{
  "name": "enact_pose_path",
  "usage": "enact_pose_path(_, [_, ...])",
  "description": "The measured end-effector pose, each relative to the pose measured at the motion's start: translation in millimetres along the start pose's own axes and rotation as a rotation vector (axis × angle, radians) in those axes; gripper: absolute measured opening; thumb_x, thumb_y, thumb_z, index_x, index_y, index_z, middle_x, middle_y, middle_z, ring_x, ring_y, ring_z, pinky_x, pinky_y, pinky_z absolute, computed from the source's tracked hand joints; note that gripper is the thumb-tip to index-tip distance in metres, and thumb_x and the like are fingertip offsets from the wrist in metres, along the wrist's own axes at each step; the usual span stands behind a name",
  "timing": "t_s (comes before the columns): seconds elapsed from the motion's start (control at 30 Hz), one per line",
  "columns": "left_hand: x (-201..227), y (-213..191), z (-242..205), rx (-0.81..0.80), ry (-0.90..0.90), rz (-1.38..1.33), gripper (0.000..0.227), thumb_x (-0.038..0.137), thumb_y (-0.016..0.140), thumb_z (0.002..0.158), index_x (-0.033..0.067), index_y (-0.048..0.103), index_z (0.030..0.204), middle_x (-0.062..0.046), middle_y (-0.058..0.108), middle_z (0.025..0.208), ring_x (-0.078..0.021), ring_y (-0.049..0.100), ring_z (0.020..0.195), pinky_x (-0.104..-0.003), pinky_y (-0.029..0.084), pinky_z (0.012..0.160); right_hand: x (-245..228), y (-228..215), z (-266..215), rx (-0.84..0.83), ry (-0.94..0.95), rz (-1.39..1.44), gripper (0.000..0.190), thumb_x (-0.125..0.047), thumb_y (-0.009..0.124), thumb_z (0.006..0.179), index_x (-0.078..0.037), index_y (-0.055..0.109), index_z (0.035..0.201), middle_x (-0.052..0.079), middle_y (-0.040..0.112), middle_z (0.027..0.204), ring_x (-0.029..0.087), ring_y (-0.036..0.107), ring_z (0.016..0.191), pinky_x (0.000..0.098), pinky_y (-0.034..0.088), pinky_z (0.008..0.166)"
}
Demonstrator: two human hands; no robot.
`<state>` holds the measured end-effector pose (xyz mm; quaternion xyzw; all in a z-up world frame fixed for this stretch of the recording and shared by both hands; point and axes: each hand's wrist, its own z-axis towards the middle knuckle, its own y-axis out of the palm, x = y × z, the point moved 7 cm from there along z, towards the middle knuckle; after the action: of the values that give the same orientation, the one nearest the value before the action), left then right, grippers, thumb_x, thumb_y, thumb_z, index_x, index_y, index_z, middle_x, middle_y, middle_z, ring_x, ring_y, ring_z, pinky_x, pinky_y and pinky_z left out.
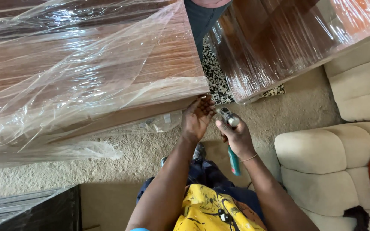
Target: Prying nails or staples from a wooden furniture frame using a hammer and a pry tool.
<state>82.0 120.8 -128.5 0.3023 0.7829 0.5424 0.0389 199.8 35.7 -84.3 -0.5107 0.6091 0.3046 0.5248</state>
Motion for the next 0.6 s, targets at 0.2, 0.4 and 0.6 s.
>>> enact_pose_path(0.2, [28, -12, -27, 0.392, 0.207, 0.570, 0.035, 0.026, 0.072, 0.094, 0.0041, 0.073, 0.121, -0.009, 0.074, 0.090, -0.0139, 0.066, 0.069, -0.024, 0.050, 0.060, -24, 2, 5, 0.060, 0.032, 0.181, 0.026, -0.027, 0.069, 0.096, -0.004, 0.063, 0.085, 0.010, 0.060, 0.063, 0.018, 0.063, 0.050, 0.0323, 0.051, 0.043])
enact_pose_path(0.4, [48, 1, -40, 0.422, 0.195, 0.725, 0.028, 0.022, 0.072, 0.090, 0.0052, 0.078, 0.112, -0.008, 0.073, 0.087, -0.0130, 0.062, 0.076, -0.026, 0.046, 0.065, 6, 29, 44, 0.103, 0.039, 0.585, 0.031, -0.031, 0.066, 0.097, -0.006, 0.056, 0.083, 0.006, 0.051, 0.059, 0.019, 0.059, 0.048, 0.0352, 0.053, 0.049])
enact_pose_path(0.6, [61, 14, -33, 0.365, 0.093, 0.965, 0.032, 0.030, 0.072, 0.082, 0.0050, 0.081, 0.102, -0.014, 0.074, 0.085, -0.0253, 0.065, 0.081, -0.042, 0.048, 0.075, 1, 71, 41, 0.130, 0.025, 0.697, 0.041, -0.044, 0.054, 0.105, -0.013, 0.045, 0.080, -0.001, 0.040, 0.060, 0.014, 0.047, 0.045, 0.0293, 0.041, 0.042])
